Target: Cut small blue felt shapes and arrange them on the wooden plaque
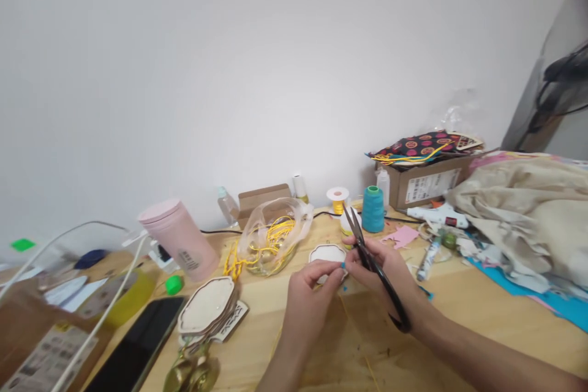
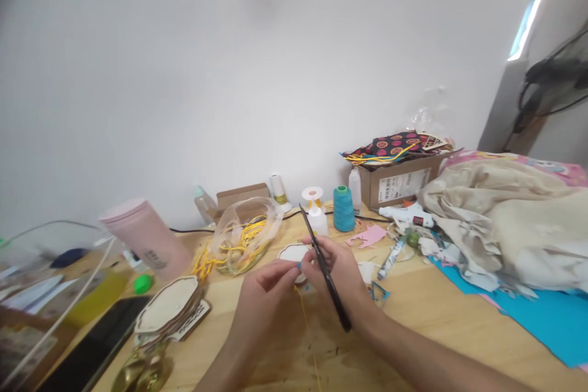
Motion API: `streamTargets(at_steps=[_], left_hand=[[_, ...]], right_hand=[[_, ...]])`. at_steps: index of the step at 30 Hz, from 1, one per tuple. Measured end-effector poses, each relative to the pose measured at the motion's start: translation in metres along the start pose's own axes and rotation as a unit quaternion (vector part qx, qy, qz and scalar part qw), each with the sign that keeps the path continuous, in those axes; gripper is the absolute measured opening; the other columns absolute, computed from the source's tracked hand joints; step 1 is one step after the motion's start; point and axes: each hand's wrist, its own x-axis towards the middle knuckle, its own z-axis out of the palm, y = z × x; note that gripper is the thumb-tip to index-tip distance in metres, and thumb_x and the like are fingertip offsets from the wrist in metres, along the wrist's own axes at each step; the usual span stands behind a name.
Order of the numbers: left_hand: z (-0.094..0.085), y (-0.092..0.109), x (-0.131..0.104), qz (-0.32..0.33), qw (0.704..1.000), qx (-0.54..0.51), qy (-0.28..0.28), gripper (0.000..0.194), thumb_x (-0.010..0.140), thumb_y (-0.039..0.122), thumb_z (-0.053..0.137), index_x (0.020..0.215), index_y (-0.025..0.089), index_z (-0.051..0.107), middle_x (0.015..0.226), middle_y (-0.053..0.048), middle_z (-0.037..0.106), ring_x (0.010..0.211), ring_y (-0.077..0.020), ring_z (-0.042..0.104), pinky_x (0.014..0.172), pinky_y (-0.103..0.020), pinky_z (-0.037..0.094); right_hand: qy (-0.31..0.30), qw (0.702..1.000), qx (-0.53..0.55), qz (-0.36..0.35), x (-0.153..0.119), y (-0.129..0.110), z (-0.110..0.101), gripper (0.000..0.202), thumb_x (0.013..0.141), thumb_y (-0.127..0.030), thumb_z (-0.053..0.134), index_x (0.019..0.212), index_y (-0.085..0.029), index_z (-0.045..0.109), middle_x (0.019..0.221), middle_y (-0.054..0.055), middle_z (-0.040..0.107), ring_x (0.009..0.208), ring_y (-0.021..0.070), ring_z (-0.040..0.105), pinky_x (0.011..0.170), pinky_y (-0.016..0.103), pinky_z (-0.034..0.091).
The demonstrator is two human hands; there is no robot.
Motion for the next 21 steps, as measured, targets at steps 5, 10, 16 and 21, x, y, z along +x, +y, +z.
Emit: streamTargets(at_steps=[5,10,16,21], left_hand=[[0.002,0.003,-0.002,-0.033,0.999,0.007,0.013,0.016,0.073,0.026,0.056,0.077,0.017,0.068,0.08,-0.006,0.069,0.078,-0.0212,0.06,0.072,-0.028,0.044],[0.004,-0.001,-0.004,-0.069,0.996,0.035,0.036,0.017,0.073,0.029,0.055,0.072,0.017,0.067,0.073,-0.004,0.07,0.073,-0.0209,0.06,0.07,-0.029,0.043],[0.005,0.002,-0.004,-0.094,0.992,0.074,0.033,0.016,0.073,0.026,0.052,0.067,0.017,0.063,0.067,-0.002,0.067,0.069,-0.019,0.058,0.066,-0.027,0.043],[0.004,0.009,-0.003,-0.074,0.989,0.124,0.03,0.013,0.071,0.019,0.051,0.064,0.017,0.062,0.062,-0.001,0.063,0.065,-0.0176,0.056,0.063,-0.026,0.042]], right_hand=[[0.003,1.0,0.013,0.008,-0.003,0.001,0.0,0.025,0.066,-0.02,0.057,0.091,-0.015,0.054,0.062,-0.002,0.055,0.053,0.0134,0.052,0.05,0.024,0.044],[0.01,0.999,0.044,0.03,-0.005,0.005,0.001,0.025,0.066,-0.017,0.057,0.09,-0.015,0.054,0.059,-0.004,0.053,0.052,0.0129,0.051,0.049,0.023,0.042],[-0.002,0.999,0.031,0.028,-0.007,0.012,0.002,0.026,0.067,-0.013,0.056,0.092,-0.016,0.053,0.06,-0.005,0.052,0.052,0.0117,0.048,0.049,0.022,0.041],[-0.053,0.996,-0.065,-0.032,-0.008,0.018,-0.003,0.027,0.068,-0.008,0.051,0.093,-0.018,0.052,0.064,-0.003,0.053,0.053,0.0123,0.051,0.05,0.022,0.041]])
